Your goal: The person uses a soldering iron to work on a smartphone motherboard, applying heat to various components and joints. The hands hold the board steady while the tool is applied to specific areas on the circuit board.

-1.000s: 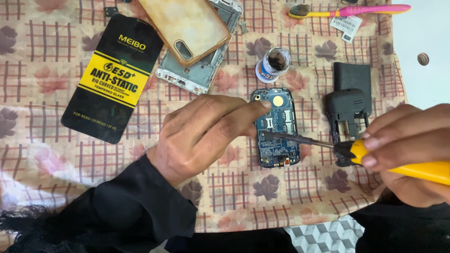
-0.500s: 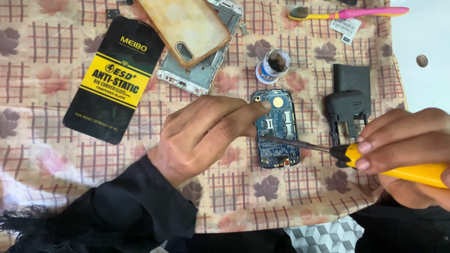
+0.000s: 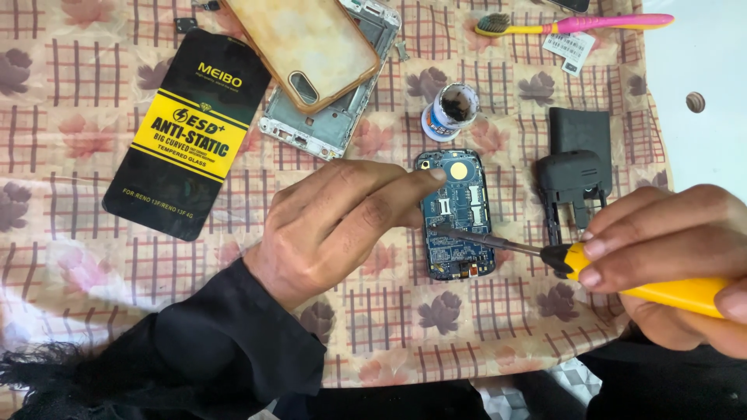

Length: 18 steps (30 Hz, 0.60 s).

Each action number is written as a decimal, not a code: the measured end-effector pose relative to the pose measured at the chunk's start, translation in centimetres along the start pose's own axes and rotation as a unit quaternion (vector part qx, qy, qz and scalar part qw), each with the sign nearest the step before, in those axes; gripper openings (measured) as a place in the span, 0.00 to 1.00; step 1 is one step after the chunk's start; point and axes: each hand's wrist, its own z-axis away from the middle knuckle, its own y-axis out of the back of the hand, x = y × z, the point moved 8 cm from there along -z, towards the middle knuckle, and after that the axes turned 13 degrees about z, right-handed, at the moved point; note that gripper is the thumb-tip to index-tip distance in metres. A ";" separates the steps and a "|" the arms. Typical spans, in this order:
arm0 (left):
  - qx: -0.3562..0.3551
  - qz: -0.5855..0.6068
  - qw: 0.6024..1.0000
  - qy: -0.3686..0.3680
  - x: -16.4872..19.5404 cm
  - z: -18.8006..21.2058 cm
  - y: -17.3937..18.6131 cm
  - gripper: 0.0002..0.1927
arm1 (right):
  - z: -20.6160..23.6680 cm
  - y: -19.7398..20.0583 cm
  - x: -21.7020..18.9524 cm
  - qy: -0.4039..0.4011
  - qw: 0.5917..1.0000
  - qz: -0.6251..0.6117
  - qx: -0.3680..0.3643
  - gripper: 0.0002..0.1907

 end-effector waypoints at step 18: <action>-0.007 -0.006 1.000 -0.012 0.1 0.0 0.1 0.23 | 2.5 0.0 1.0 -0.075 0.997 0.002 0.008 0.07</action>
